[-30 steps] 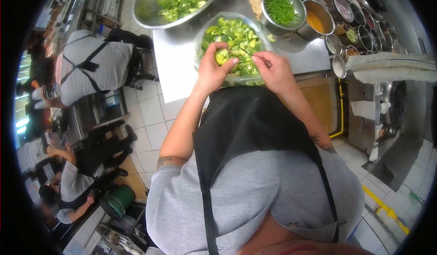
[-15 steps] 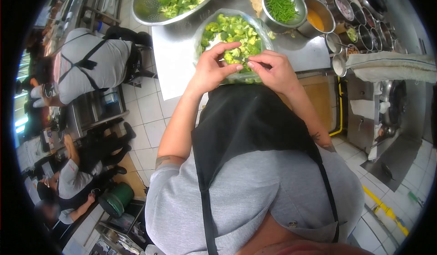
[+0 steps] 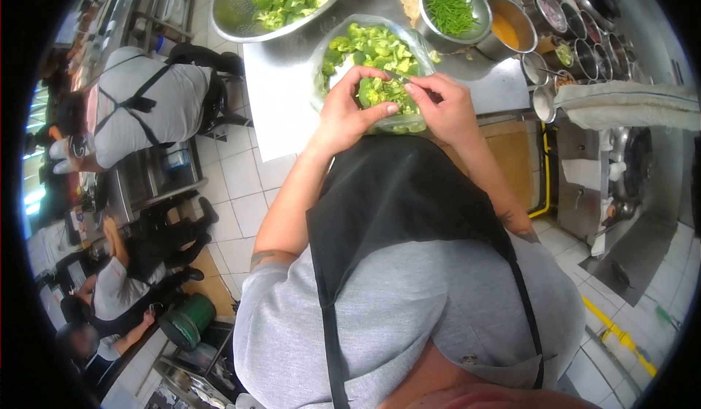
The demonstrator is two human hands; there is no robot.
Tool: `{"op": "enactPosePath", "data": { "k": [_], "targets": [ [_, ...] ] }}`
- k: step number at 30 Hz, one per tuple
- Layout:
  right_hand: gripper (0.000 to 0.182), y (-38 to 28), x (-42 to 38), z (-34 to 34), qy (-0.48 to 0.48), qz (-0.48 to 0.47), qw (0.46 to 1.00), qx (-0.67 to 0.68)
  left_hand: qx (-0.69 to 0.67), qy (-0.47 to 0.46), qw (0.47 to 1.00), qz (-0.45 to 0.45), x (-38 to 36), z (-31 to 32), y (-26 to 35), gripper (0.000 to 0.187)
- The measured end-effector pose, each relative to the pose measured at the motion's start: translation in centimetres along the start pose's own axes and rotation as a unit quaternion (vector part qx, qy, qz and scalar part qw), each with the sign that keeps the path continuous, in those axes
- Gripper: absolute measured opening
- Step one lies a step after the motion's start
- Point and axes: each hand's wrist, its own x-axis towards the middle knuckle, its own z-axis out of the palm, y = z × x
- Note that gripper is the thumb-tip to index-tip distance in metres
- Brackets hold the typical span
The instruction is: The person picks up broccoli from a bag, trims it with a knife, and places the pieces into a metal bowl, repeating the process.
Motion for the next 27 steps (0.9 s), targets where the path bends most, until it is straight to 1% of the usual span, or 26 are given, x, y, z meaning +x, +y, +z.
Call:
{"op": "enactPosePath", "data": {
  "k": [3,5,6,9,12,14,15,17,18,20,21,23,24,26,27],
  "targets": [
    [0.015,0.1,-0.2,-0.2,-0.061,-0.001,0.997,0.051,-0.072,0.01,0.997,0.005,0.3,-0.1,-0.8,0.039],
    [0.015,-0.2,-0.4,0.0,-0.096,0.012,0.992,0.075,-0.069,-0.009,0.997,0.021,0.1,-0.2,-1.0,0.039],
    [0.015,-0.1,-0.4,0.1,-0.096,0.002,0.993,0.074,-0.066,-0.019,0.997,0.029,0.0,-0.2,-0.8,0.039],
    [0.015,0.2,-0.3,0.1,-0.094,-0.021,0.993,0.068,-0.167,-0.072,0.981,-0.073,-0.6,-0.1,0.2,0.041],
    [0.014,0.1,-0.2,-0.2,-0.092,-0.031,0.994,0.048,-0.173,-0.057,0.983,-0.032,-0.6,0.5,-0.6,0.04],
    [0.014,-0.2,0.0,-0.4,-0.088,-0.033,0.995,0.02,-0.141,-0.056,0.988,-0.032,-0.6,0.5,-0.8,0.04],
    [0.014,-0.3,-0.1,-0.4,-0.074,-0.031,0.997,0.005,-0.124,-0.055,0.99,-0.033,-0.6,0.4,-0.9,0.04],
    [0.014,-0.4,-0.4,0.0,-0.046,-0.025,0.998,-0.026,-0.179,-0.028,0.982,-0.053,-0.5,0.8,-1.0,0.038],
    [0.014,-0.3,-0.4,0.3,-0.011,-0.021,0.999,-0.028,-0.206,-0.014,0.976,-0.063,-0.4,1.0,-1.0,0.037],
    [0.015,0.2,-0.3,0.7,0.058,-0.014,0.998,-0.033,-0.213,-0.032,0.971,-0.109,-0.9,1.3,-0.5,0.036],
    [0.015,0.6,0.0,0.4,0.066,-0.011,0.998,-0.02,-0.216,-0.04,0.967,-0.132,-1.1,1.5,-0.3,0.035],
    [0.015,1.4,0.6,-0.3,0.079,-0.008,0.997,0.007,-0.216,-0.025,0.973,-0.075,-1.0,2.3,-0.7,0.042],
    [0.015,0.9,0.4,-0.2,0.056,0.008,0.998,0.026,-0.217,-0.019,0.975,-0.048,-1.1,2.5,-0.9,0.046],
    [0.015,-0.2,-0.1,-0.2,0.012,0.042,0.997,0.06,-0.323,-0.012,0.941,-0.1,-0.9,1.8,-1.2,0.049],
    [0.015,-0.4,-0.2,-0.2,0.003,0.035,0.997,0.065,-0.328,-0.012,0.939,-0.101,-0.7,1.5,-1.2,0.05]
  ]
}}
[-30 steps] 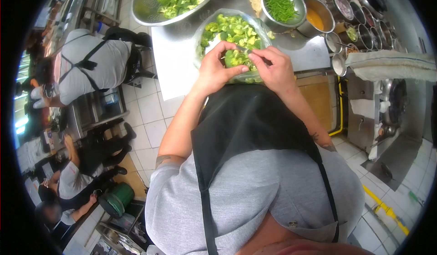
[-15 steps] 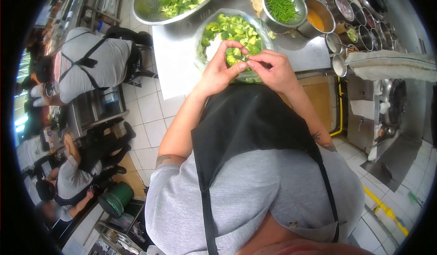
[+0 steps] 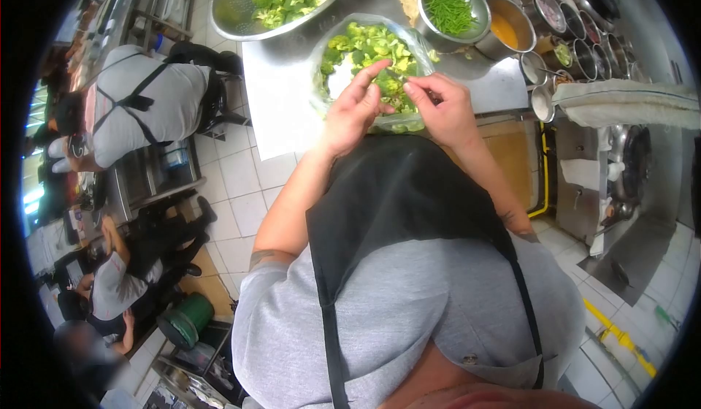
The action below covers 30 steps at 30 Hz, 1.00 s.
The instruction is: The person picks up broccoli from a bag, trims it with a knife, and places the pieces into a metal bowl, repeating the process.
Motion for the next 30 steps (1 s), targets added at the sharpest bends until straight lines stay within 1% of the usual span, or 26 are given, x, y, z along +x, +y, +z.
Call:
{"op": "enactPosePath", "data": {
  "k": [1,3,5,8,9,11,14,17,20,21,23,26,27,29,30],
  "targets": [
    [0.015,-0.2,-0.1,0.2,-0.01,-0.006,1.0,0.006,-0.005,0.0,1.0,-0.001,0.2,-0.2,0.3,0.052],
    [0.015,-0.2,-0.1,0.2,-0.033,-0.018,0.999,0.008,0.088,-0.012,0.995,0.036,0.3,-0.3,0.8,0.054],
    [0.016,0.0,0.1,-0.3,-0.059,-0.032,0.998,-0.005,0.124,-0.004,0.991,0.054,0.4,-1.0,0.4,0.05],
    [0.016,-0.3,0.1,-0.8,-0.099,0.001,0.995,0.001,0.172,0.003,0.982,0.077,0.1,-0.7,1.2,0.047],
    [0.017,-0.2,0.1,-0.8,-0.095,-0.01,0.995,-0.009,0.188,0.005,0.979,0.084,-0.1,-0.5,1.5,0.047],
    [0.018,-0.1,0.3,-0.9,-0.086,-0.034,0.995,-0.031,0.176,-0.012,0.981,0.085,0.0,-0.6,1.3,0.045],
    [0.017,0.2,0.1,-0.3,-0.034,-0.074,0.995,-0.065,0.166,-0.021,0.984,0.068,0.0,-1.0,1.4,0.043],
    [0.016,-0.2,0.0,0.2,-0.01,-0.083,0.995,-0.062,0.147,-0.024,0.987,0.061,0.1,-1.0,1.4,0.04],
    [0.015,-0.5,0.0,0.4,-0.014,-0.071,0.997,-0.026,0.121,-0.035,0.99,0.059,0.2,-1.2,1.4,0.039],
    [0.015,-0.6,-0.1,0.5,-0.015,-0.054,0.998,-0.008,0.112,-0.041,0.991,0.056,0.2,-1.3,1.4,0.039],
    [0.015,-0.5,-0.2,0.9,-0.017,-0.02,0.999,0.027,0.037,-0.044,0.998,0.032,0.0,-1.0,1.5,0.041],
    [0.015,0.3,-0.3,1.2,-0.02,-0.014,0.999,0.043,-0.044,-0.063,0.997,0.014,0.0,-1.5,1.0,0.043],
    [0.015,0.5,-0.2,1.0,-0.045,-0.004,0.998,0.046,-0.066,-0.073,0.995,0.011,0.0,-1.5,1.0,0.044],
    [0.015,0.9,-0.2,0.3,-0.097,0.017,0.994,0.052,-0.045,-0.056,0.997,0.024,0.1,-1.3,0.8,0.045],
    [0.015,0.9,-0.1,0.3,-0.103,0.013,0.993,0.05,-0.035,-0.047,0.998,0.03,0.0,-1.1,0.8,0.045]
  ]
}}
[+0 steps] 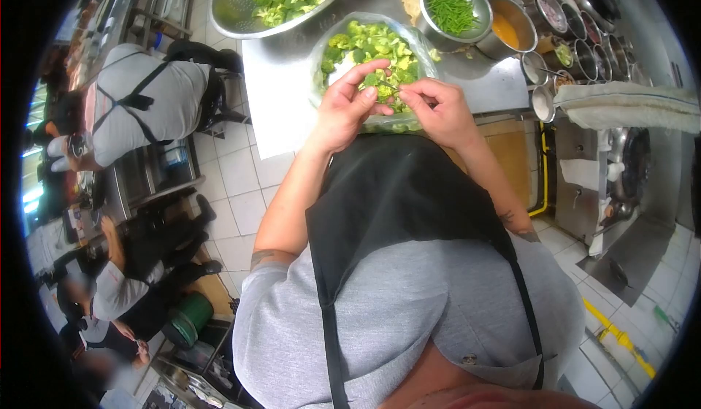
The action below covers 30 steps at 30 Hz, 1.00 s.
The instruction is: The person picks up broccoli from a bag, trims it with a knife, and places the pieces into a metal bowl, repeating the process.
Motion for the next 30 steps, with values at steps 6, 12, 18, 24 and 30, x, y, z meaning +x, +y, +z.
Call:
{"op": "enactPosePath", "data": {
  "k": [6,12,18,24,30],
  "targets": [
    [0.015,-0.5,0.2,-0.9,-0.04,0.036,0.998,0.029,0.024,-0.015,1.0,-0.006,-0.3,-0.2,-0.8,0.047],
    [0.013,0.5,0.4,-2.3,-0.093,0.076,0.992,0.033,0.06,-0.02,0.998,0.008,0.0,-0.1,-1.0,0.047],
    [0.012,0.9,0.5,-0.5,0.025,-0.026,0.999,0.017,-0.027,-0.013,0.999,-0.021,0.3,0.4,-1.0,0.044],
    [0.01,0.2,0.8,0.6,0.119,-0.067,0.99,-0.024,-0.101,-0.031,0.994,-0.007,0.5,0.3,-2.0,0.044],
    [0.011,-0.1,0.7,-0.1,0.046,-0.067,0.996,-0.038,-0.003,0.023,1.0,-0.003,0.3,0.6,-0.7,0.044]
  ]
}}
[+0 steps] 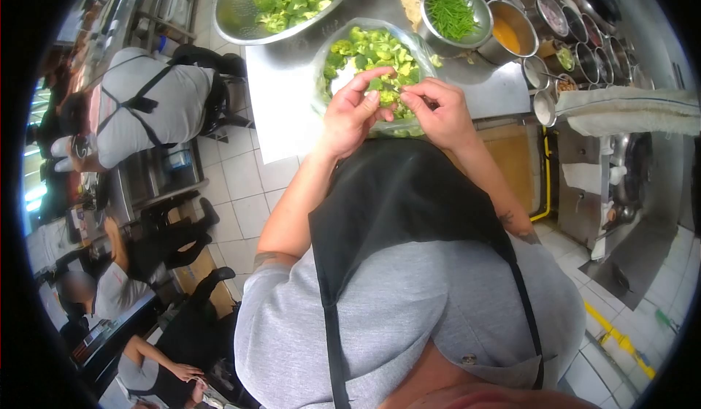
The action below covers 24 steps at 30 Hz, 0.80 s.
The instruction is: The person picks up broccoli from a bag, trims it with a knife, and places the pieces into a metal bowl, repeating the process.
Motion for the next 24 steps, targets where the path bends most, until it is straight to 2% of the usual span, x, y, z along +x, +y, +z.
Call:
{"op": "enactPosePath", "data": {
  "k": [3,5,8,9,11,12,15,17,18,21,24],
  "targets": [
    [0.012,-0.4,-0.2,0.1,0.03,0.018,0.999,-0.023,0.027,-0.012,1.0,-0.01,0.0,-0.3,-0.3,0.043],
    [0.013,-0.2,-0.3,0.7,0.04,0.025,0.999,-0.027,0.108,0.004,0.994,-0.014,-0.2,-0.2,-0.2,0.044],
    [0.013,0.3,-0.1,0.3,0.011,0.045,0.999,-0.007,0.174,0.002,0.985,-0.013,-0.6,0.2,0.8,0.043],
    [0.013,0.1,0.0,0.1,0.005,0.054,0.998,-0.017,0.249,-0.003,0.967,0.045,-0.7,0.4,1.0,0.048],
    [0.013,0.7,-0.1,0.0,-0.017,0.066,0.997,-0.019,0.319,0.015,0.94,0.121,0.1,-0.3,-0.4,0.047],
    [0.014,0.8,-0.2,0.3,-0.026,0.073,0.997,-0.023,0.315,0.025,0.944,0.094,0.4,0.0,-0.1,0.047],
    [0.024,0.5,-0.3,1.4,-0.024,0.117,0.986,0.117,0.284,0.042,0.958,0.03,0.2,0.7,0.5,0.047],
    [0.032,0.4,-0.2,1.1,-0.048,0.14,0.979,0.138,0.243,0.037,0.969,0.007,0.0,0.6,0.2,0.048],
    [0.036,0.3,-0.2,1.0,-0.057,0.154,0.975,0.147,0.268,0.023,0.963,-0.007,-0.4,1.2,1.3,0.05],
    [0.041,0.2,-0.2,0.6,-0.082,0.133,0.979,0.133,0.28,-0.016,0.96,-0.003,-0.2,0.1,0.7,0.05],
    [0.044,0.2,0.0,0.3,-0.116,0.153,0.974,0.123,0.206,-0.021,0.978,0.012,-0.2,-0.3,-0.1,0.054]
  ]
}}
